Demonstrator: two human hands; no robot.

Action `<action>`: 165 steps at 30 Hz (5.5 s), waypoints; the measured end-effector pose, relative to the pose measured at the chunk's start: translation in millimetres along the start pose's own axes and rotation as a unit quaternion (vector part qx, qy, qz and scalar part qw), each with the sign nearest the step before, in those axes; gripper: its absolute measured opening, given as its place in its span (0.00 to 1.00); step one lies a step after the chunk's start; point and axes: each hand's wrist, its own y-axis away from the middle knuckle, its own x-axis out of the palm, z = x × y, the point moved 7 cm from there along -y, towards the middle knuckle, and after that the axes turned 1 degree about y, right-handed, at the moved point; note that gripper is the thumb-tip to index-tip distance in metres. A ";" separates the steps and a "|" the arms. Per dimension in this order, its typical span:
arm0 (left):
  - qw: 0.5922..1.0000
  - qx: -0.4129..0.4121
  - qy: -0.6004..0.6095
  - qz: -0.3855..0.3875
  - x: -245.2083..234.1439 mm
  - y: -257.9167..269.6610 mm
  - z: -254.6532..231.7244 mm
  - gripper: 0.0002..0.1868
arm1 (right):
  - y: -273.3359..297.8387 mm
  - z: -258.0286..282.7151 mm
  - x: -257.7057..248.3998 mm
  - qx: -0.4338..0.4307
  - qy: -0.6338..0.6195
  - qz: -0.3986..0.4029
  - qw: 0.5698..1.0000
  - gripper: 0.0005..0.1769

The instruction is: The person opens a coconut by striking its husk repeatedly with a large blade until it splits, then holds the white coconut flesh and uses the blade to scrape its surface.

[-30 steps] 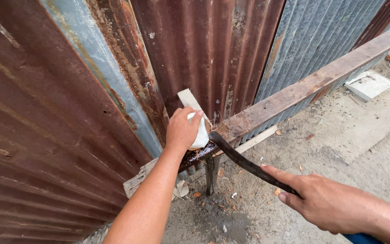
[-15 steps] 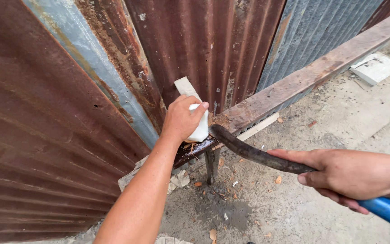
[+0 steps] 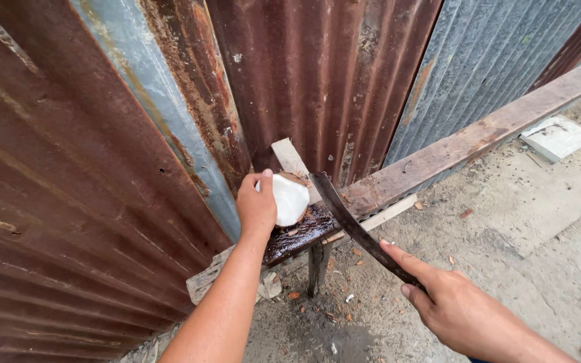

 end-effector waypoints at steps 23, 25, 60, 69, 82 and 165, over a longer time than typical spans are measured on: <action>0.986 0.167 0.004 -0.023 -21.3 35.9 -57.2 0.10 | 32.6 -8.5 8.2 0.176 0.013 0.230 0.957 0.37; 0.980 0.199 0.032 0.007 -17.0 39.1 -61.8 0.10 | 35.3 -10.5 6.4 0.200 0.039 0.229 0.952 0.36; 0.966 0.157 -0.170 0.113 -9.3 37.1 -77.3 0.21 | 38.8 3.5 -0.4 0.142 0.105 0.159 0.971 0.36; 0.960 0.236 -0.123 0.084 -5.5 38.3 -78.8 0.18 | 30.5 5.8 -5.8 0.127 0.175 0.178 0.960 0.37; 0.964 0.199 -0.069 0.165 -0.3 24.0 -81.9 0.17 | 8.7 -8.1 -22.7 0.189 0.059 0.307 0.931 0.40; 0.986 0.019 -0.161 0.037 -31.9 27.4 -61.2 0.28 | 16.8 -8.2 -4.6 0.060 0.225 0.124 0.965 0.37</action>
